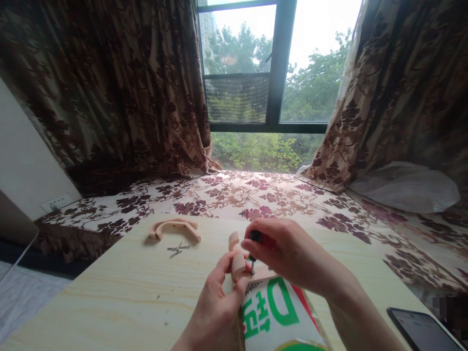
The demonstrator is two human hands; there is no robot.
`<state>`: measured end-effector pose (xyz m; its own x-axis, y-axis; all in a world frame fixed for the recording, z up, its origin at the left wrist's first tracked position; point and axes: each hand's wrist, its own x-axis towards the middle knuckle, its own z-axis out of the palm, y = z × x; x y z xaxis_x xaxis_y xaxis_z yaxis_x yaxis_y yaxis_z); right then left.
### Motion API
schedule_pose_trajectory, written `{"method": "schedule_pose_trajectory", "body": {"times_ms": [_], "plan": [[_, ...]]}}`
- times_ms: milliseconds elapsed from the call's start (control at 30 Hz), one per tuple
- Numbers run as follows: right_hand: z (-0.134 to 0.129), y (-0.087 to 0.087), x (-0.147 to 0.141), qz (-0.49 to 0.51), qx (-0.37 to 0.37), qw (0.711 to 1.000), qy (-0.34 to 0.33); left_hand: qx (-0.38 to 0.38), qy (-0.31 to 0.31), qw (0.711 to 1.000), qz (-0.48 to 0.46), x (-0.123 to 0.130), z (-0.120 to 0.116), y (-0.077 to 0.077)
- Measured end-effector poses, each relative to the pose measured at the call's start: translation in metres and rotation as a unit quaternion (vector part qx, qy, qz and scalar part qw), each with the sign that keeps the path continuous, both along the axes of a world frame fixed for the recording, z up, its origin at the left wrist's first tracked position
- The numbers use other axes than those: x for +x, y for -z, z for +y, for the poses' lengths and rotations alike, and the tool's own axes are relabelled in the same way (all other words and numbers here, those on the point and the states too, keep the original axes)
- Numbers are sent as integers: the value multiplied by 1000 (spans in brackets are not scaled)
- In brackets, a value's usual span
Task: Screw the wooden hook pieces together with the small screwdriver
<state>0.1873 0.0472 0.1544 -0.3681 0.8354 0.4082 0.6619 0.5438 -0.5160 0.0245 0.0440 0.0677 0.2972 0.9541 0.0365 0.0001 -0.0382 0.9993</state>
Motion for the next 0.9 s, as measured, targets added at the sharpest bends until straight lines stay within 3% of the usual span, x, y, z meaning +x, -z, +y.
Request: {"method": "schedule_pose_trajectory", "body": {"times_ms": [200,433,700,900], "plan": [[10,4,2,-18,16,996,91,12,15,1000,-9,0,0,-1],[3,3,4,8,-13,1000,-23,7,16,1000,-14,0,0,2],[10,6,4,-20,6,996,82,-2,19,1000,-16,0,0,-1],[-3,-2,6,28,-52,997,-47,-2,15,1000,-8,-1,0,0]]}}
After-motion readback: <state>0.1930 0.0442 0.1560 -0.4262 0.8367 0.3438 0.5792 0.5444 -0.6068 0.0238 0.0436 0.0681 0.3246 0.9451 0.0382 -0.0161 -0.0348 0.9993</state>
